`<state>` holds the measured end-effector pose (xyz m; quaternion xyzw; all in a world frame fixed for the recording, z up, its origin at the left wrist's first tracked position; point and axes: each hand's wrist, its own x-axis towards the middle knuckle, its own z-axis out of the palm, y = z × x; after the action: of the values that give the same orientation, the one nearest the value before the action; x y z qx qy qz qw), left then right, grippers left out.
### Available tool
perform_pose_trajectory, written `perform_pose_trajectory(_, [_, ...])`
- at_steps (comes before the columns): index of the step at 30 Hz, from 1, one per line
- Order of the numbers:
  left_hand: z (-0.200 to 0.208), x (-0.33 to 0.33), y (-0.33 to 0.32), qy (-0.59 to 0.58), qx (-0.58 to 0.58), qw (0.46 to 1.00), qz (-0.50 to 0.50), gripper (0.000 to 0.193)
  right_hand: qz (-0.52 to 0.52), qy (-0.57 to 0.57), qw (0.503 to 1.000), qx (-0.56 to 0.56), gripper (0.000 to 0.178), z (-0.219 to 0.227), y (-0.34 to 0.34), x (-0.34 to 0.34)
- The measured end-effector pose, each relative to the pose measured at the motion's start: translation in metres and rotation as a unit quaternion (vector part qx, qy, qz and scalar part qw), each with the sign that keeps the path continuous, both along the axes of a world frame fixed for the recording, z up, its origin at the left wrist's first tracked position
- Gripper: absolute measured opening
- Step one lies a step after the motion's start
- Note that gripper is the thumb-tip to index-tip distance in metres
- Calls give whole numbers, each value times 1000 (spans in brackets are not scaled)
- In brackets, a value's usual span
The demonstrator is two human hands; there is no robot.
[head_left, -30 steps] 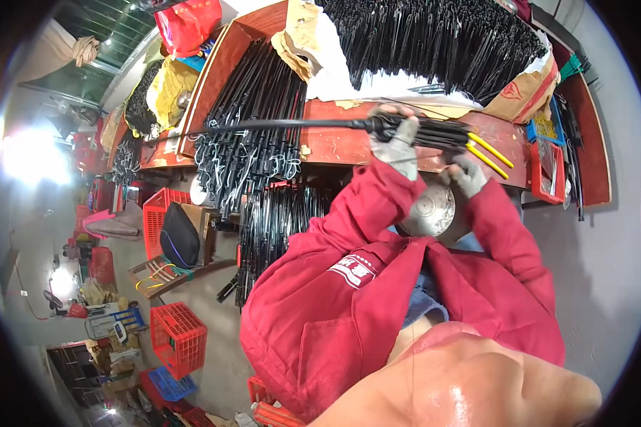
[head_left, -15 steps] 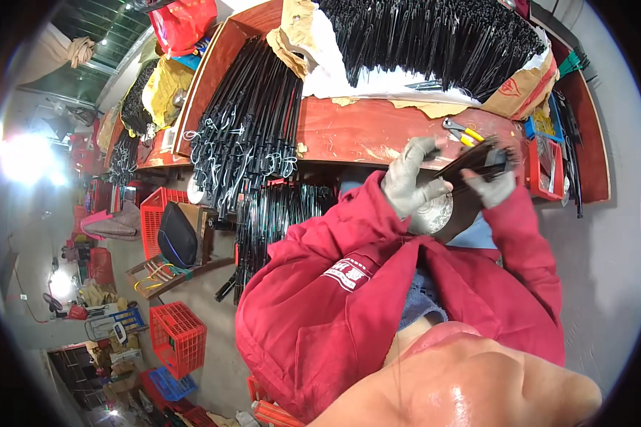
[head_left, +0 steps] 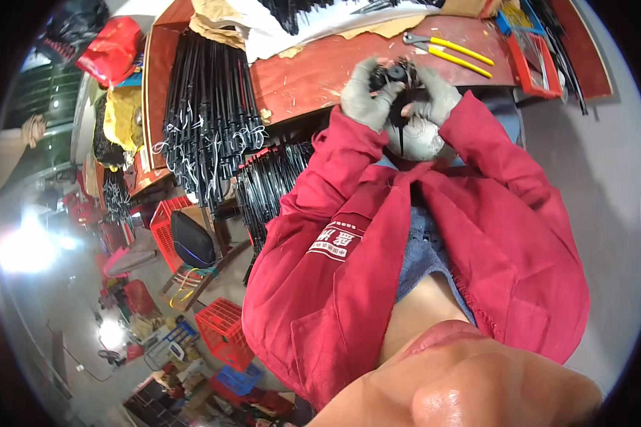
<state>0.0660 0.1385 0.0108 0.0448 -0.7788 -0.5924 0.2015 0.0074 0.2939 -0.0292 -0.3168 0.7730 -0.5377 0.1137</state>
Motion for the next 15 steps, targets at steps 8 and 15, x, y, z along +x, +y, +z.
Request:
perform_pose_trajectory(8, [2,13,-2,-48,-28,997,61,42,-110,116,987,-34,45,28,-7,55])
perform_pose_trajectory(15, [-8,19,-12,40,-105,992,56,47,-153,183,970,-42,47,16,-29,46])
